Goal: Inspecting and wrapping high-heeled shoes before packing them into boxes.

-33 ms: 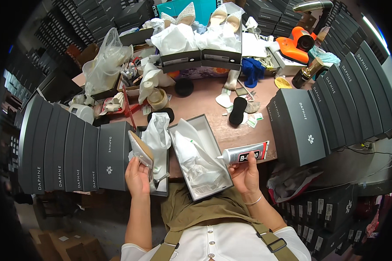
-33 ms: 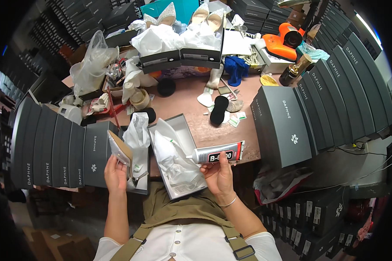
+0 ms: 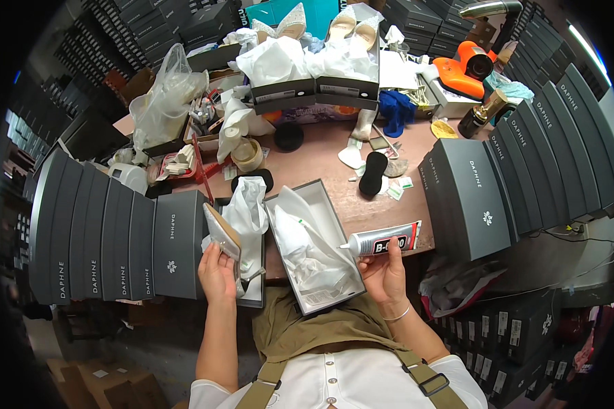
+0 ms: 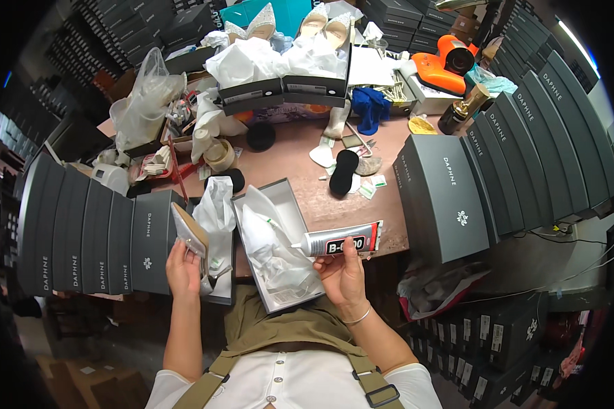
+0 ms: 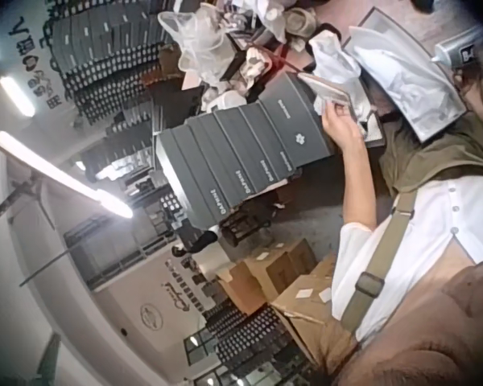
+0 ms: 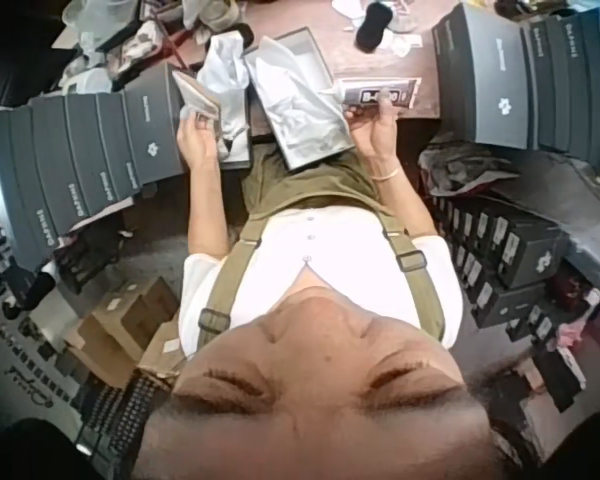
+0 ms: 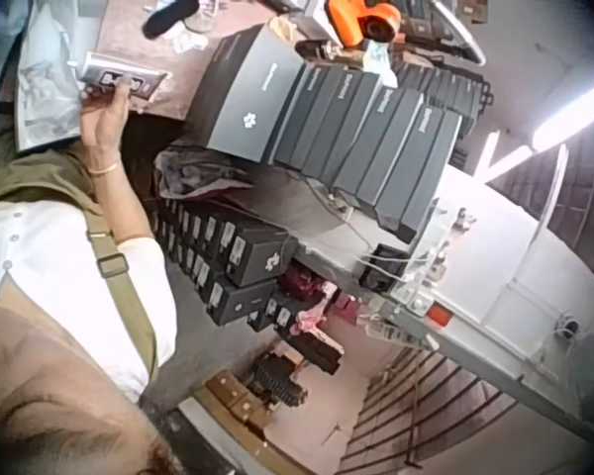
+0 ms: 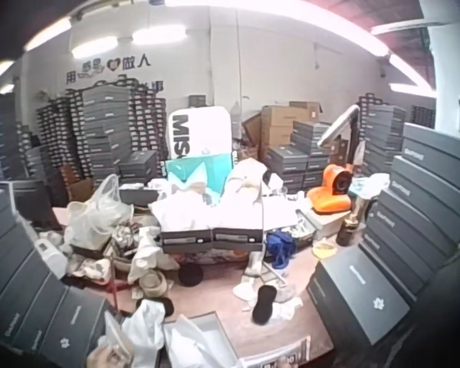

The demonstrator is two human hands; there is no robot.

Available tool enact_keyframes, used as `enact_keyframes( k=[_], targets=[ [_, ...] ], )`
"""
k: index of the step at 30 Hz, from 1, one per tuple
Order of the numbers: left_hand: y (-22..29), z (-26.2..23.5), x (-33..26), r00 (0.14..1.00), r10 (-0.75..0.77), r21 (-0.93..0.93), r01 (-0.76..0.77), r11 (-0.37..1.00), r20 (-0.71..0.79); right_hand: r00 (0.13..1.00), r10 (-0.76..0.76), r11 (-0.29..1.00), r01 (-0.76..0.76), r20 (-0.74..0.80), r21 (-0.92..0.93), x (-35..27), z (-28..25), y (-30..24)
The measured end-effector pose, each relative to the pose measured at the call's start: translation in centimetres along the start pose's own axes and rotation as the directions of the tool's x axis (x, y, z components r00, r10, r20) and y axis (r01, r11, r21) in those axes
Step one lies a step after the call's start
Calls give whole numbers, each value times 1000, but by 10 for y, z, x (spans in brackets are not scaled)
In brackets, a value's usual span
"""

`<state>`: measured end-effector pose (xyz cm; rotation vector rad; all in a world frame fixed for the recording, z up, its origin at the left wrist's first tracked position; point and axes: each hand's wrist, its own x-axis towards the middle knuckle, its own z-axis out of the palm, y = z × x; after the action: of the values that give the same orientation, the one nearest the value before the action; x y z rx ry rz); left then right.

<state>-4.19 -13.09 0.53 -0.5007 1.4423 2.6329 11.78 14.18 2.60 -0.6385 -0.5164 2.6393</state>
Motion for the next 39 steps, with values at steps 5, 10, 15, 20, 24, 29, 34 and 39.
enact_keyframes(
  k=[5,10,15,20,24,29,34,39],
  targets=[
    [-38,-13,53,998,-54,-7,54,999,-43,998,51,994,-48,-30,99,8,-5,-6],
    [-42,20,8,841,536,483,-502,717,78,995,2,995,8,-98,101,17,-17,-14],
    [-46,93,-64,674,129,500,-649,574,727,998,-20,999,22,-58,41,17,-9,-3],
    [-40,121,-78,739,-17,520,-458,721,674,995,-88,996,89,44,-22,5,2,5],
    [-34,124,-86,714,7,544,-540,642,700,990,-112,993,115,83,-38,2,-4,4],
    [-38,121,-88,549,220,446,-809,383,807,988,-136,983,144,76,-113,-4,-5,7],
    [-37,119,-88,397,307,342,-914,218,865,984,-155,979,165,90,-122,-12,5,7],
    [-33,116,-90,327,320,310,-945,106,889,980,-163,973,179,115,-144,-18,4,8]
  ],
)
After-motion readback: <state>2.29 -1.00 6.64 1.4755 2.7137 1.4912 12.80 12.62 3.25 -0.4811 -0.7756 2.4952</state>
